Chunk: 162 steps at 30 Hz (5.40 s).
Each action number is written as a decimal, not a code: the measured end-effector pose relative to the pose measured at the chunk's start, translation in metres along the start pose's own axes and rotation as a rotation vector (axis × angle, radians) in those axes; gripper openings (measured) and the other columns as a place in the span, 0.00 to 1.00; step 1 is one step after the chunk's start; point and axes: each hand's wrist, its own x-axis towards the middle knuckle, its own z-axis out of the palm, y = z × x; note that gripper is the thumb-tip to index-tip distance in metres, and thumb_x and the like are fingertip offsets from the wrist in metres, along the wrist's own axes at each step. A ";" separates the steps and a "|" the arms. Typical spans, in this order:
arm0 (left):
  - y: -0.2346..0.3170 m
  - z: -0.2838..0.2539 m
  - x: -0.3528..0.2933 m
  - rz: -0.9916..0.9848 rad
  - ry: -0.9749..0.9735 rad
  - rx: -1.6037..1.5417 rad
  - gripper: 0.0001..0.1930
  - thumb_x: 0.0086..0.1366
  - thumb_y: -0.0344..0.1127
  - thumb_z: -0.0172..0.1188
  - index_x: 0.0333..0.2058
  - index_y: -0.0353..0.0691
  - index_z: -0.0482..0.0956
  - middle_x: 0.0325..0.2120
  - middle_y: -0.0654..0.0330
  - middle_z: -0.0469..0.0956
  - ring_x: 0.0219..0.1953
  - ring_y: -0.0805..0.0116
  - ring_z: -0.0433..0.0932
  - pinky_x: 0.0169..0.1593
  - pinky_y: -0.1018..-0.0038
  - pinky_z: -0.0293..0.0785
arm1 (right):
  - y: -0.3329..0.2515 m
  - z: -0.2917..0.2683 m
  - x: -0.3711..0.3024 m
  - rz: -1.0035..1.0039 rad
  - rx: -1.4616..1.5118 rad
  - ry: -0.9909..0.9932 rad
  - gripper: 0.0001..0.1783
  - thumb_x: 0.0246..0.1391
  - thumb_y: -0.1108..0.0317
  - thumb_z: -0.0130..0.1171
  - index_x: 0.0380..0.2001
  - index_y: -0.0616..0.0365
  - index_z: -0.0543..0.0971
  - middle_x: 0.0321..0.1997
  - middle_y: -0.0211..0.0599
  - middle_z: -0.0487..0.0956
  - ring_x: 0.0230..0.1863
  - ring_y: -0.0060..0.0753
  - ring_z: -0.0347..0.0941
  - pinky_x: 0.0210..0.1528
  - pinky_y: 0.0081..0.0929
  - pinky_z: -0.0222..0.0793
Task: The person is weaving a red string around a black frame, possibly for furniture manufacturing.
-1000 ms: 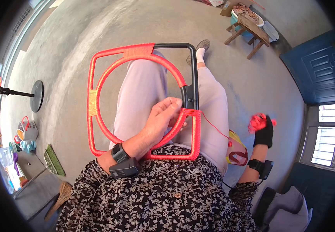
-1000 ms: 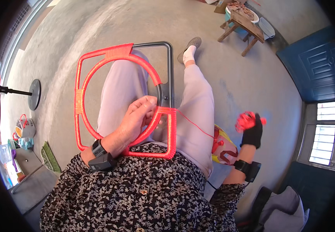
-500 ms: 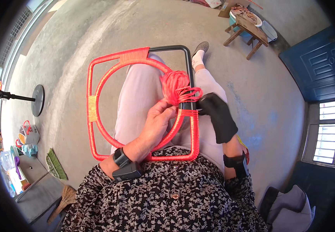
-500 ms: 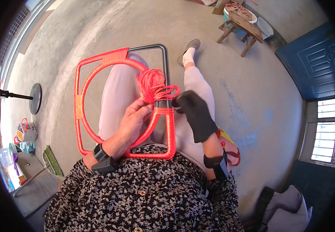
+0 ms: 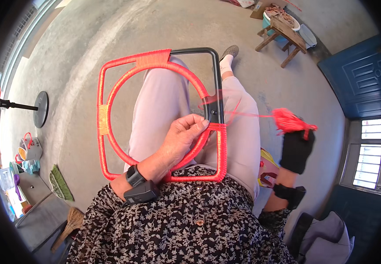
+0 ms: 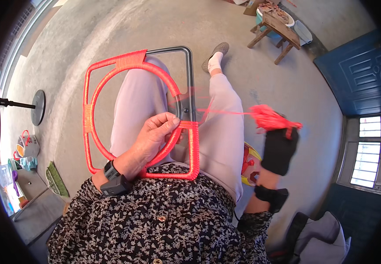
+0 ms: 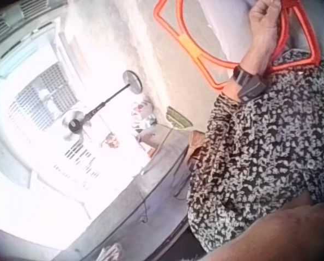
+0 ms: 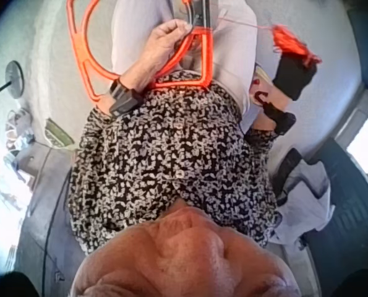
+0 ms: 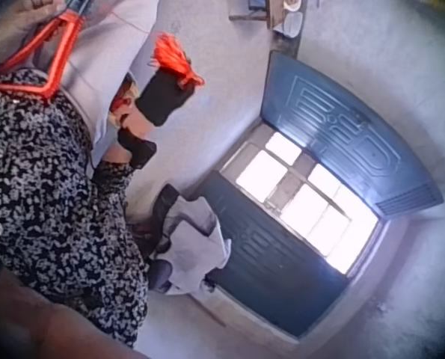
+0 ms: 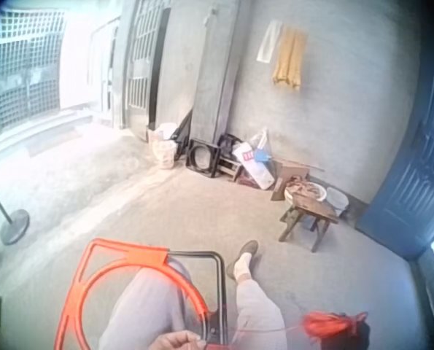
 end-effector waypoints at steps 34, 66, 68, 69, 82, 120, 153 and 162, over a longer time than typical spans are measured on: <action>0.005 0.002 0.000 -0.037 0.022 -0.019 0.06 0.69 0.35 0.55 0.36 0.40 0.73 0.28 0.57 0.80 0.23 0.71 0.80 0.25 0.77 0.78 | 0.045 0.115 -0.046 0.333 -0.823 -0.120 0.11 0.61 0.66 0.53 0.42 0.63 0.73 0.22 0.28 0.73 0.22 0.17 0.68 0.24 0.21 0.63; 0.002 0.008 -0.004 0.614 0.273 0.680 0.10 0.68 0.28 0.55 0.46 0.31 0.71 0.37 0.64 0.73 0.35 0.82 0.71 0.38 0.84 0.69 | 0.080 0.083 -0.018 -0.542 -1.732 -0.514 0.15 0.45 0.67 0.65 0.39 0.53 0.77 0.33 0.40 0.79 0.33 0.50 0.76 0.33 0.42 0.72; 0.000 0.007 -0.001 0.559 0.246 0.571 0.11 0.67 0.30 0.56 0.44 0.31 0.72 0.34 0.61 0.76 0.34 0.78 0.74 0.39 0.80 0.72 | 0.054 0.036 -0.009 -0.374 -1.854 -0.268 0.13 0.51 0.65 0.63 0.41 0.53 0.77 0.37 0.39 0.81 0.35 0.43 0.78 0.37 0.35 0.74; -0.001 0.006 0.000 0.526 0.239 0.537 0.11 0.67 0.31 0.57 0.43 0.30 0.73 0.32 0.60 0.78 0.33 0.76 0.75 0.40 0.78 0.74 | 0.046 0.013 -0.004 -0.275 -1.409 -0.093 0.11 0.58 0.65 0.59 0.42 0.56 0.77 0.37 0.36 0.81 0.35 0.33 0.79 0.38 0.31 0.74; 0.003 0.007 -0.001 0.125 0.090 0.193 0.10 0.70 0.37 0.55 0.40 0.36 0.71 0.24 0.62 0.77 0.21 0.76 0.76 0.23 0.80 0.74 | 0.084 0.044 -0.021 0.454 -0.564 -0.299 0.20 0.64 0.65 0.45 0.54 0.67 0.71 0.25 0.29 0.73 0.28 0.24 0.72 0.38 0.24 0.71; 0.001 -0.003 0.004 0.199 0.106 0.049 0.11 0.71 0.36 0.51 0.46 0.35 0.72 0.39 0.61 0.78 0.42 0.75 0.76 0.41 0.76 0.76 | 0.093 0.155 -0.032 -0.470 -1.505 -0.653 0.13 0.52 0.70 0.59 0.43 0.56 0.77 0.48 0.36 0.77 0.48 0.37 0.75 0.48 0.34 0.72; -0.004 -0.002 0.009 0.026 0.023 -0.156 0.11 0.70 0.37 0.53 0.44 0.37 0.74 0.34 0.59 0.81 0.33 0.70 0.81 0.39 0.74 0.79 | 0.093 0.124 -0.010 0.681 -1.203 -0.497 0.13 0.60 0.65 0.55 0.44 0.60 0.78 0.29 0.35 0.79 0.25 0.23 0.76 0.26 0.21 0.70; -0.001 0.000 0.006 0.030 -0.007 -0.060 0.12 0.69 0.38 0.55 0.45 0.38 0.73 0.35 0.60 0.81 0.32 0.72 0.80 0.34 0.76 0.80 | 0.052 0.085 -0.016 -0.021 -0.291 -0.016 0.14 0.62 0.60 0.50 0.37 0.60 0.76 0.35 0.34 0.76 0.34 0.31 0.72 0.38 0.30 0.70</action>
